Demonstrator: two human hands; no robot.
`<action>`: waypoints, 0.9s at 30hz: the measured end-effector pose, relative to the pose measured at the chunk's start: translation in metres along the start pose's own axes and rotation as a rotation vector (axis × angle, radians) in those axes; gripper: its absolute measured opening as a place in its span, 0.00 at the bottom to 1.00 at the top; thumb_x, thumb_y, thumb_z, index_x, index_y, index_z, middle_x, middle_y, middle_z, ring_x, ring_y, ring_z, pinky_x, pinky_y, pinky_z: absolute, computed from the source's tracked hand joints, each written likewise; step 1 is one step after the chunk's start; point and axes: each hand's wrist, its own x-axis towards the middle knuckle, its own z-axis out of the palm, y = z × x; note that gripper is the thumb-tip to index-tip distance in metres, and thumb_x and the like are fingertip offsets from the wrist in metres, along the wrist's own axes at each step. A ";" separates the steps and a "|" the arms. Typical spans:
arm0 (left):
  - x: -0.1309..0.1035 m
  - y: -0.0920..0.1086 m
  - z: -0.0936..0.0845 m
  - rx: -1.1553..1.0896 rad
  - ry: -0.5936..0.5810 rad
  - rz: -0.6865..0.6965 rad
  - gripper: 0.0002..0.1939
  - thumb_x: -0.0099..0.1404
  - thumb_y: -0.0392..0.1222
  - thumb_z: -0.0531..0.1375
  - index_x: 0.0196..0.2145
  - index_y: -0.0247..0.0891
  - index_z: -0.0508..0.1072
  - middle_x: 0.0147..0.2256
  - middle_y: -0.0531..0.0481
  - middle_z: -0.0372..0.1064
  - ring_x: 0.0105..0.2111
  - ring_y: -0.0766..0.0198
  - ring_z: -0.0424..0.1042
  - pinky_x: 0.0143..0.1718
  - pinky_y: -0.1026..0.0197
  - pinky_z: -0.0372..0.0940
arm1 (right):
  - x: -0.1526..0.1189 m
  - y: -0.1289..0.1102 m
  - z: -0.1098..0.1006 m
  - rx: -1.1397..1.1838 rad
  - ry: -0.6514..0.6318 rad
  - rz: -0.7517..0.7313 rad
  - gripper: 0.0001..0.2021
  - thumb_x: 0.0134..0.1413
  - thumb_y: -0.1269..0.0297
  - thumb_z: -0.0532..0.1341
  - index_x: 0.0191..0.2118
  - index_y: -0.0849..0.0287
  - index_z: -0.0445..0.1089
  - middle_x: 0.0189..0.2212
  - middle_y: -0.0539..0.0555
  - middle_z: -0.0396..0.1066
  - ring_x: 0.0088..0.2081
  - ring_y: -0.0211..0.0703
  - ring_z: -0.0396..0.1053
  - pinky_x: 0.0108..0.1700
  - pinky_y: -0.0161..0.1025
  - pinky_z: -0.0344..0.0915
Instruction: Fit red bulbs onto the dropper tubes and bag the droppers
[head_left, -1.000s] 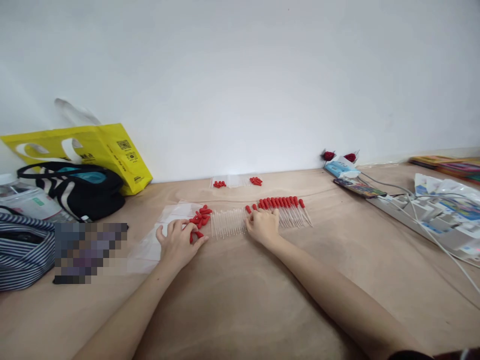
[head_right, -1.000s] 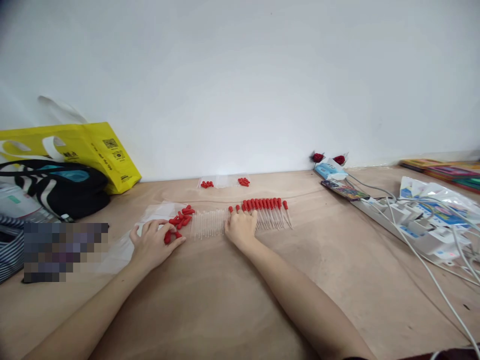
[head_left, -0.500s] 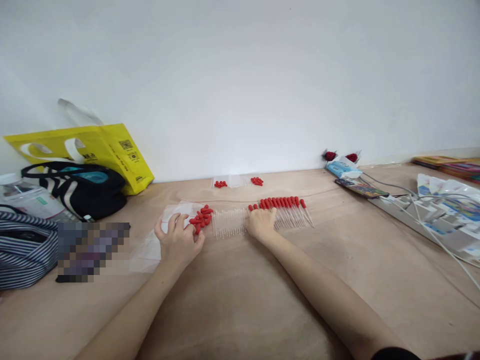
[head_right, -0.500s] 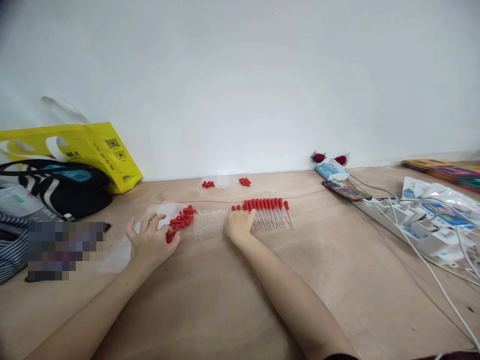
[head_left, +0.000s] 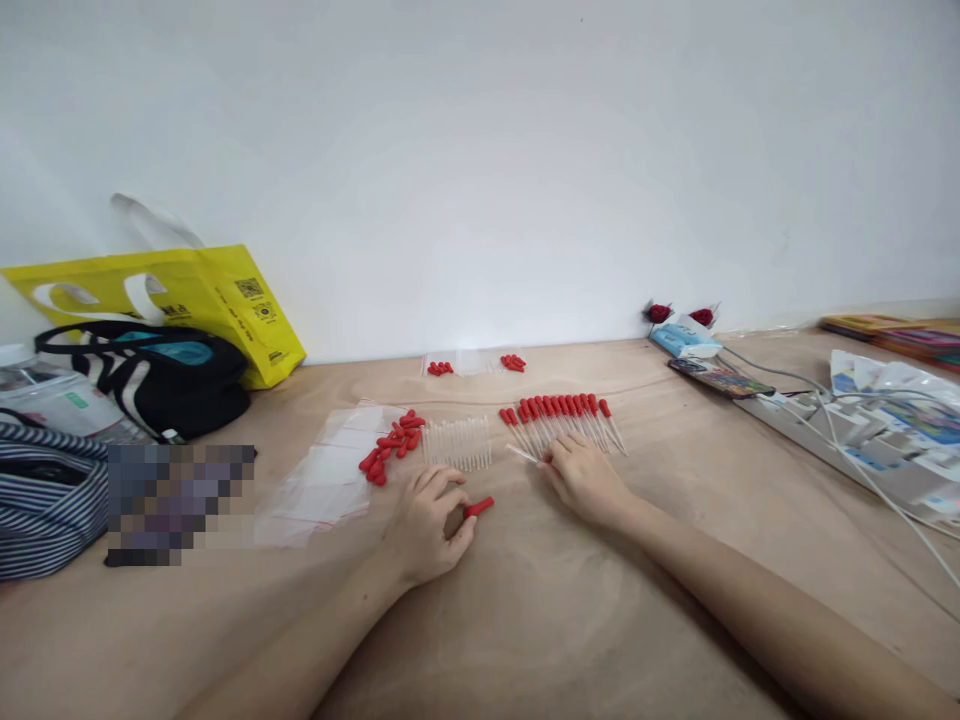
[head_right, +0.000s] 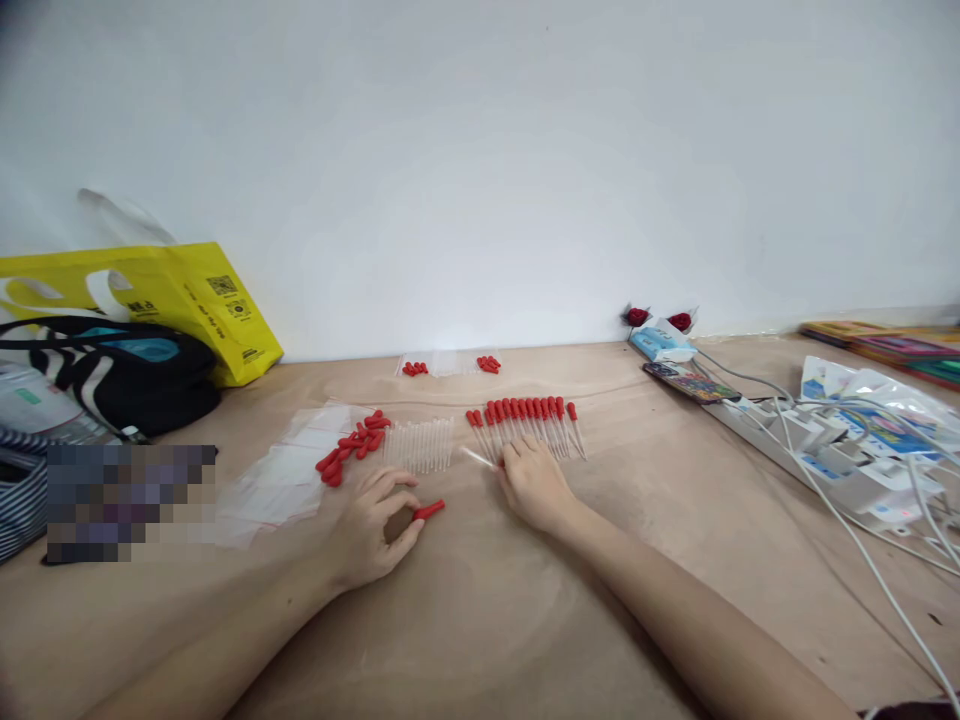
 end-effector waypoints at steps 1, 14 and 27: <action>0.000 0.000 0.000 -0.010 -0.002 -0.013 0.04 0.53 0.37 0.55 0.28 0.39 0.70 0.37 0.46 0.66 0.40 0.55 0.64 0.43 0.50 0.59 | -0.008 0.003 0.000 0.004 -0.003 -0.037 0.08 0.55 0.67 0.51 0.30 0.62 0.65 0.29 0.56 0.67 0.34 0.44 0.61 0.37 0.38 0.54; 0.002 -0.002 0.017 -0.020 -0.010 0.006 0.08 0.60 0.40 0.56 0.34 0.40 0.75 0.40 0.45 0.70 0.41 0.56 0.65 0.42 0.51 0.61 | -0.024 0.006 0.006 0.307 0.051 -0.074 0.08 0.52 0.62 0.57 0.37 0.53 0.72 0.36 0.54 0.66 0.38 0.42 0.61 0.39 0.40 0.57; 0.007 0.006 0.017 -0.057 -0.023 -0.052 0.07 0.65 0.37 0.49 0.36 0.39 0.66 0.34 0.51 0.71 0.37 0.61 0.67 0.49 0.49 0.51 | -0.028 -0.019 0.003 0.328 0.163 0.034 0.07 0.56 0.69 0.52 0.31 0.59 0.65 0.27 0.49 0.70 0.31 0.37 0.65 0.48 0.45 0.46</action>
